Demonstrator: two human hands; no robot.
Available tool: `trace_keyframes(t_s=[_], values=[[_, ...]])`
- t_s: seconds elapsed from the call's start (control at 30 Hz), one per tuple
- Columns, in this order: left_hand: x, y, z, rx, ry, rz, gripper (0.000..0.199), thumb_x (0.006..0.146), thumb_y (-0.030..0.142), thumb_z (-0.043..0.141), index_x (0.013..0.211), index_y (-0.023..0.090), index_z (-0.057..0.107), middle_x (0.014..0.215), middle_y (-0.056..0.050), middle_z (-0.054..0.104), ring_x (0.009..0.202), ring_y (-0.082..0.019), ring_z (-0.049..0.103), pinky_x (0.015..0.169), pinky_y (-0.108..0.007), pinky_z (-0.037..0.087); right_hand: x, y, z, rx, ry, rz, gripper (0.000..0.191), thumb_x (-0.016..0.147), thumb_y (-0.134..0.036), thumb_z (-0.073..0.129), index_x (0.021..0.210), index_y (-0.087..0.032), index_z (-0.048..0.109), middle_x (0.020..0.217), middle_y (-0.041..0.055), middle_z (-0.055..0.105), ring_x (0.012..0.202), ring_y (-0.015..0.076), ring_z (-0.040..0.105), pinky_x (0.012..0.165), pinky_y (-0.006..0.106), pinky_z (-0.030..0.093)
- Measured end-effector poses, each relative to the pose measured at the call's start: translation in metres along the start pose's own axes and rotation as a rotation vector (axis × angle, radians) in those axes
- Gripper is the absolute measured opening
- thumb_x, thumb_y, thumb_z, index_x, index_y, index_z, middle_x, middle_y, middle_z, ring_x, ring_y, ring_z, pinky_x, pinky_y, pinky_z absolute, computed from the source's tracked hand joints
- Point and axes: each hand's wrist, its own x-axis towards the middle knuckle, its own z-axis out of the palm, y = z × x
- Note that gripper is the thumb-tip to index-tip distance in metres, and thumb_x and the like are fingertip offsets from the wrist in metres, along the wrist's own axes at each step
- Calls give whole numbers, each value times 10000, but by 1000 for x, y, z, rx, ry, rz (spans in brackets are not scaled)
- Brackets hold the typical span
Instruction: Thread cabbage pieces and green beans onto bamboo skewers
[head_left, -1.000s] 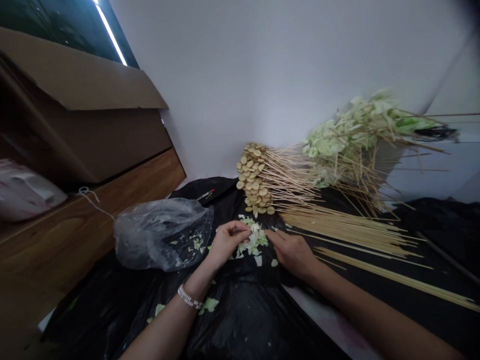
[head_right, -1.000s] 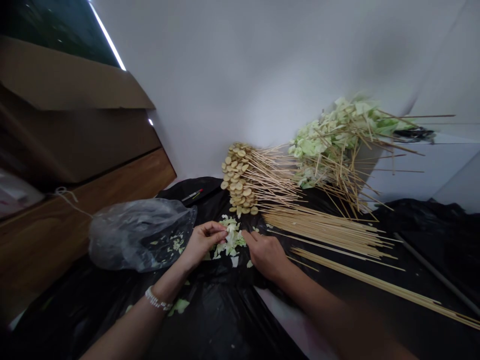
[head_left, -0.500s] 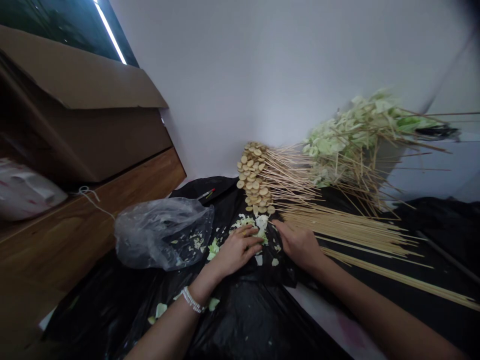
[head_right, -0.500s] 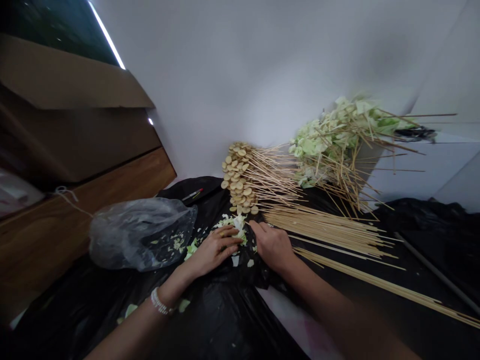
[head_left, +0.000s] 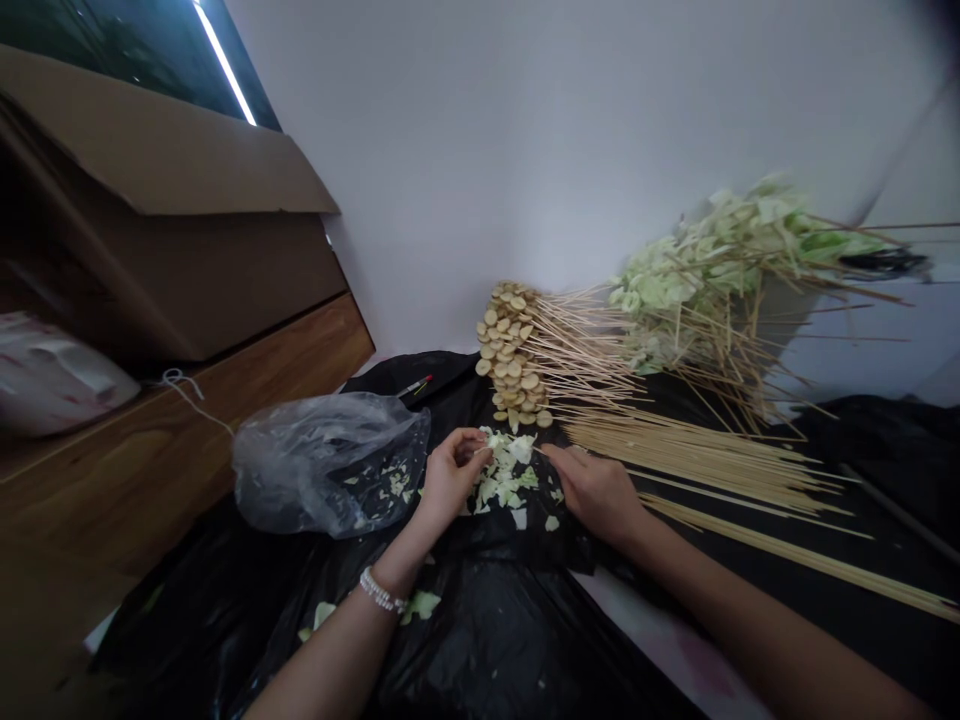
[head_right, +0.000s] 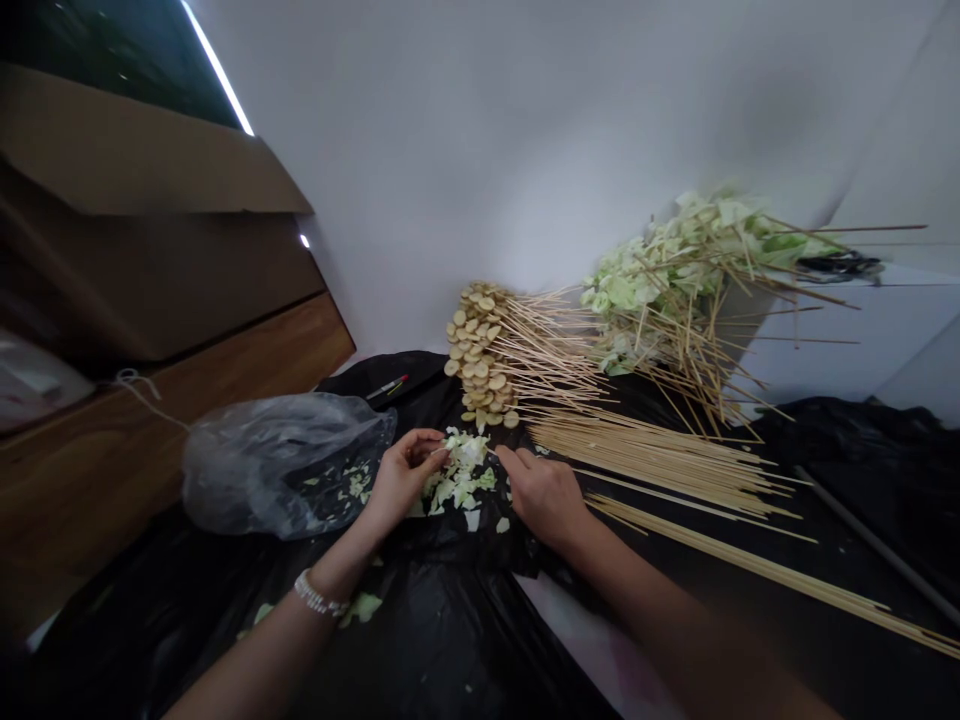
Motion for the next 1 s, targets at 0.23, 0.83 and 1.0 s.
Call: trace_keyframes(t_s=[0.23,0.83,1.0], values=[[0,5,0,-366,-13,-280,455,567,396,839,895,110,708,851,-88,745,728,-145,688,695,-233,540,0,-5,-2,11,-47,-39,338,914,-150,402,1190,-164,597,823,33,670,677,127,609,589,232,384],[-3,11,2,-382,-101,-266,336,584,328,846,808,128,694,806,-60,744,713,-130,689,681,-211,524,0,-8,-3,-44,-102,-32,380,860,-106,417,1184,-179,603,851,23,674,654,131,606,566,253,362],[-2,10,1,-359,-85,-258,358,604,366,828,824,128,675,818,-69,741,729,-143,691,691,-231,530,-1,-8,-3,-38,-105,-25,384,862,-109,420,1193,-188,599,852,25,675,663,125,603,567,247,362]])
